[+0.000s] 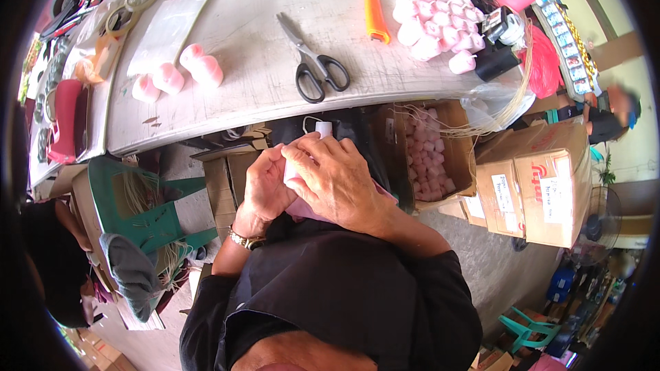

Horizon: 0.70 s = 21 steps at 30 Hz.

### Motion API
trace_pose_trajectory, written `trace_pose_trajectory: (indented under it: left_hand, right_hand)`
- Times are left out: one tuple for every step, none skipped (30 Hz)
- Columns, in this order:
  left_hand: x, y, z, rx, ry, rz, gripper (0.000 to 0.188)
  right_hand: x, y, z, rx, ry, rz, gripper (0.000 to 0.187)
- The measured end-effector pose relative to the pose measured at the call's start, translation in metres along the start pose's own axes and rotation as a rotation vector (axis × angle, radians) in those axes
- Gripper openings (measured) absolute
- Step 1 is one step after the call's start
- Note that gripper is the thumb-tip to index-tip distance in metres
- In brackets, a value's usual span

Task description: The person repeatedly picks up small white cylindrical objects and pink fabric pieces, ties them together with string, and trims the excess string with scissors. The person places the finished items on a table alongside other similar items.

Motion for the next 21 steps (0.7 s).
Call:
trace_pose_trajectory:
  left_hand:
    - [0.000, 0.002, -0.003, -0.015, 0.009, 0.008, 0.058]
    - [0.003, 0.006, -0.004, -0.011, 0.002, -0.016, 0.058]
    - [0.009, 0.009, -0.007, -0.009, -0.021, -0.066, 0.059]
    - [0.009, 0.011, -0.010, -0.015, -0.030, -0.042, 0.062]
    - [0.015, 0.014, -0.008, 0.036, -0.045, -0.095, 0.064]
    - [0.020, 0.017, -0.008, 0.078, -0.061, -0.142, 0.065]
    - [0.025, 0.020, -0.008, 0.117, -0.074, -0.178, 0.067]
    - [0.026, 0.020, -0.010, 0.124, -0.177, -0.194, 0.069]
    - [0.022, 0.022, -0.014, 0.121, -0.080, -0.134, 0.069]
    - [0.019, 0.022, -0.016, 0.116, 0.004, -0.094, 0.069]
    - [0.018, 0.020, -0.017, 0.123, 0.068, -0.078, 0.069]
    - [0.016, 0.020, -0.018, 0.114, 0.166, -0.056, 0.060]
    - [0.012, 0.017, -0.018, 0.125, 0.284, -0.007, 0.056]
    - [0.007, 0.014, -0.017, 0.138, 0.415, 0.066, 0.051]
    - [0.004, 0.010, -0.016, 0.158, 0.526, 0.117, 0.047]
    - [0.004, 0.009, -0.014, 0.189, 0.540, 0.127, 0.035]
    - [0.004, 0.008, -0.015, 0.174, 0.646, 0.129, 0.032]
    - [0.006, 0.008, -0.017, 0.164, 0.741, 0.111, 0.029]
    - [0.003, 0.006, -0.016, 0.145, 0.835, 0.135, 0.027]
    - [0.004, 0.003, -0.014, 0.201, 0.869, 0.161, 0.020]
    - [0.005, -0.001, -0.009, 0.247, 1.009, 0.189, 0.019]
  right_hand:
    - [0.004, -0.004, 0.006, 0.030, 0.017, 0.006, 0.038]
    - [0.005, -0.008, 0.010, 0.036, 0.088, 0.024, 0.037]
    - [0.004, -0.012, 0.015, 0.040, 0.162, 0.041, 0.036]
    - [0.003, -0.015, 0.020, 0.053, 0.229, 0.068, 0.035]
    - [0.007, -0.018, 0.024, 0.076, 0.297, 0.008, 0.035]
    - [0.010, -0.022, 0.029, 0.111, 0.355, -0.042, 0.034]
    - [0.015, -0.028, 0.033, 0.155, 0.412, -0.121, 0.034]
    - [0.006, -0.032, 0.038, 0.144, 0.466, -0.055, 0.032]
    - [-0.003, -0.036, 0.045, 0.141, 0.521, -0.017, 0.031]
    - [-0.011, -0.040, 0.054, 0.146, 0.577, 0.013, 0.030]
    - [-0.030, -0.050, 0.074, 0.217, 0.571, 0.118, 0.030]
    - [-0.056, -0.058, 0.093, 0.249, 0.449, 0.288, 0.030]
    - [-0.076, -0.067, 0.116, 0.333, 0.453, 0.452, 0.034]
    - [-0.099, -0.076, 0.135, 0.425, 0.230, 0.579, 0.035]
    - [-0.122, -0.083, 0.148, 0.473, 0.003, 0.698, 0.037]
    - [-0.134, -0.078, 0.159, 0.450, -0.124, 0.722, 0.039]
    - [-0.143, -0.071, 0.163, 0.368, -0.237, 0.753, 0.042]
    - [-0.145, -0.065, 0.173, 0.359, -0.280, 0.781, 0.042]
    - [-0.145, -0.059, 0.179, 0.333, -0.300, 0.814, 0.043]
    - [-0.142, -0.057, 0.186, 0.347, -0.298, 0.839, 0.044]
    - [-0.138, -0.058, 0.188, 0.330, -0.260, 0.885, 0.044]
Point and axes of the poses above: each hand's wrist, its own y-axis towards the middle knuckle, its own x-axis out of the palm, z = x × y, the point moved 9 cm from there along y, towards the middle knuckle, and after that the axes turned 4 degrees about -z, right-handed, at the moved point
